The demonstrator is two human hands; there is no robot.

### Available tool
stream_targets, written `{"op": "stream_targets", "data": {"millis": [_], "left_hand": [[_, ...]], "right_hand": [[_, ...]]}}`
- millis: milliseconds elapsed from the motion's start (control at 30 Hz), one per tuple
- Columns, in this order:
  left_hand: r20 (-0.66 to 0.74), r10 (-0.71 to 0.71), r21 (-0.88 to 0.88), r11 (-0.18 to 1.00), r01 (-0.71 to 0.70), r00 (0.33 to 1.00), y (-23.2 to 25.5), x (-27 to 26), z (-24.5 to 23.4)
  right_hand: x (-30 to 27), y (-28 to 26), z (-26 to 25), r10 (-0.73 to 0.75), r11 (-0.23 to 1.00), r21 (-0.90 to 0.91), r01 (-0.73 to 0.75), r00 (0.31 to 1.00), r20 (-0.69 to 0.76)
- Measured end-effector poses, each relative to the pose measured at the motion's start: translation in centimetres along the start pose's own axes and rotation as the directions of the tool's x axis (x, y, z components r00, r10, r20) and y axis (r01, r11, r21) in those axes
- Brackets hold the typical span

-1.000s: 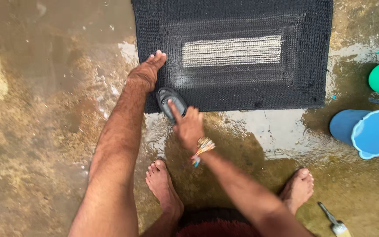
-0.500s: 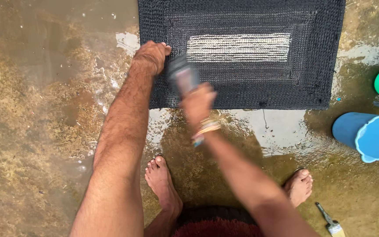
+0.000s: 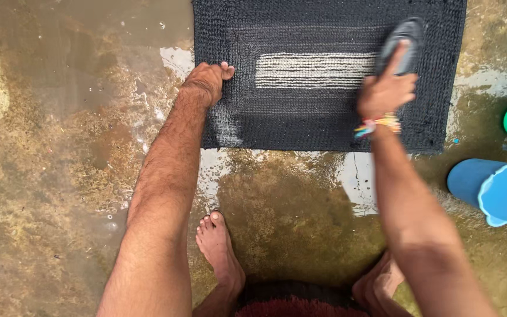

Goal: The person scrubs a black and white mat using a handheld brush and soapy water on a concrete floor.

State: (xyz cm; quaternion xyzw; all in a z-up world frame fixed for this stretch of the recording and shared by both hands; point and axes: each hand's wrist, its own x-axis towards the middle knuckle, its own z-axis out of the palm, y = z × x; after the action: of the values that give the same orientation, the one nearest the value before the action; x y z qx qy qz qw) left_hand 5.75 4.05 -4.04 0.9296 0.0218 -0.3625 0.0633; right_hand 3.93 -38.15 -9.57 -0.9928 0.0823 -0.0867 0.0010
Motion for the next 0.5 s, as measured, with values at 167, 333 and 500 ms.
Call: {"op": "stream_targets", "data": {"millis": [167, 333, 500], "left_hand": [[0.062, 0.108, 0.156, 0.981, -0.116, 0.992, -0.1, -0.1, -1.3], [0.007, 0.071, 0.073, 0.995, -0.071, 0.997, 0.1, -0.7, -1.2], [0.077, 0.045, 0.028, 0.998, -0.048, 0.996, 0.9, -1.4, -2.3]], "right_hand": [[-13.7, -24.6, -3.8, -0.373, 0.879, 0.078, 0.470, 0.575, 0.728], [-14.0, -22.8, -9.1, -0.678, 0.731, 0.412, 0.544, 0.514, 0.525], [-3.1, -7.6, -6.1, -0.234, 0.968, 0.192, 0.160, 0.850, 0.471]]}}
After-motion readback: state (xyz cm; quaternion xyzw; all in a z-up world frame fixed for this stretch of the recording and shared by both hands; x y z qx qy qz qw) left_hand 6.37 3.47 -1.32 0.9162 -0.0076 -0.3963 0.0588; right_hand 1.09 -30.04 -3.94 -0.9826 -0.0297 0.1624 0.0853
